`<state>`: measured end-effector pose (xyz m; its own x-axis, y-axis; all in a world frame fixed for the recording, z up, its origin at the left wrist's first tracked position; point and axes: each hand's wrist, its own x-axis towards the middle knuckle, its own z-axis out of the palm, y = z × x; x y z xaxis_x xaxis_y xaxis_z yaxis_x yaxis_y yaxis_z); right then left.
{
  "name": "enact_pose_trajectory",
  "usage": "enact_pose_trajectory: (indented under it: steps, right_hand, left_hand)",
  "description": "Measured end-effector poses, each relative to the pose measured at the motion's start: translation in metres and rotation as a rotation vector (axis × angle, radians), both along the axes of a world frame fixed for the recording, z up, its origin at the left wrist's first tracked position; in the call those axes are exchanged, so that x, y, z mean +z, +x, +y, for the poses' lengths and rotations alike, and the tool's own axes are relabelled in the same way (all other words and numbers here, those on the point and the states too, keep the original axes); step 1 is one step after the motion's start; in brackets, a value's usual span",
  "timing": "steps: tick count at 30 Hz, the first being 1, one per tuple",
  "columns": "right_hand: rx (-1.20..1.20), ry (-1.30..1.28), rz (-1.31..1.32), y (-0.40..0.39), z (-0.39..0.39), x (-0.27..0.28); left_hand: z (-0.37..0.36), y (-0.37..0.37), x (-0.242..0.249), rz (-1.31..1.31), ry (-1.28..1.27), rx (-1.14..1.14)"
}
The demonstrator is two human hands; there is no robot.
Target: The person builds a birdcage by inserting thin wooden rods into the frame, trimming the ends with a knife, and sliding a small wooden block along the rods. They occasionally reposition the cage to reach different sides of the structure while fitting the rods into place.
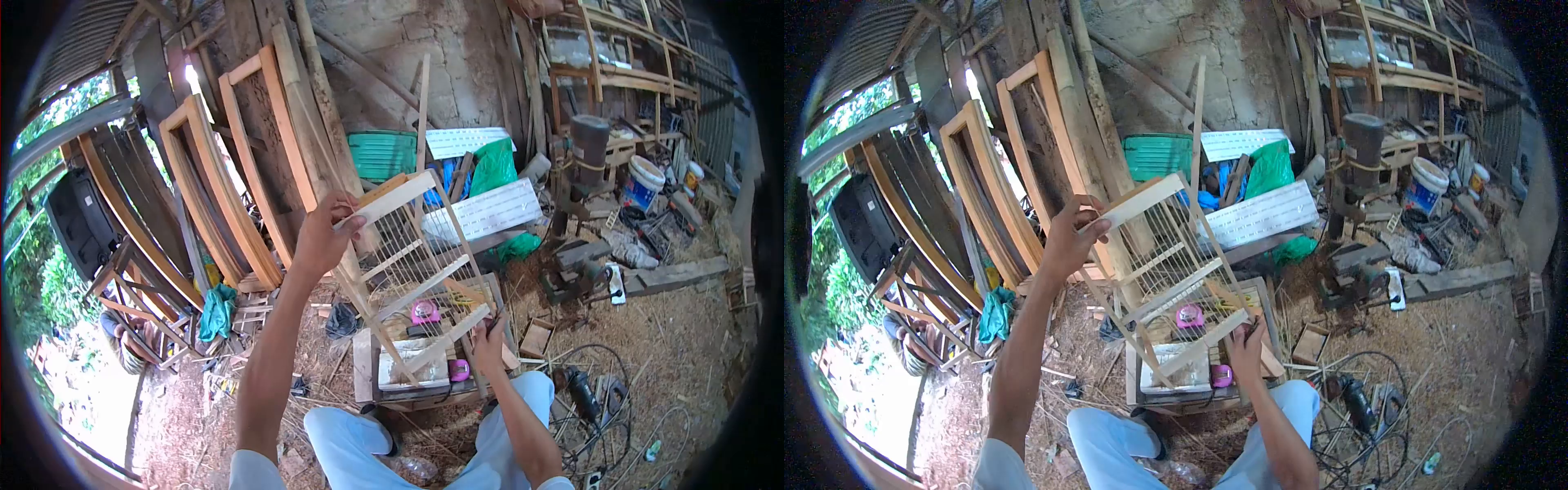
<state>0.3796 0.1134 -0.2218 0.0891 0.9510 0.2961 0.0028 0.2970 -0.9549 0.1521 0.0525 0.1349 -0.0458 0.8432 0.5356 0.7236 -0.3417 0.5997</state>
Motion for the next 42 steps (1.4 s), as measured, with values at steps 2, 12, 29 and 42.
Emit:
enact_pose_trajectory:
  steps: [2, 12, 29, 42]
  right_hand:
    - [0.093, -0.013, 0.133, 0.012, 0.011, 0.022]
    - [-0.184, 0.481, -0.371, 0.047, 0.029, 0.195]
    - [0.321, 0.464, -0.572, -0.124, -0.115, 0.193]
    - [0.189, 0.585, -0.446, -0.14, -0.135, 0.179]
  left_hand:
    - [-0.008, -0.014, 0.0, -0.109, 0.065, -0.001]
    - [-0.041, -0.054, -0.112, -0.888, 0.271, 0.104]
    - [-0.103, -0.014, -0.202, -1.031, 0.396, 0.335]
    - [-0.118, 0.003, -0.209, -1.042, 0.362, 0.36]
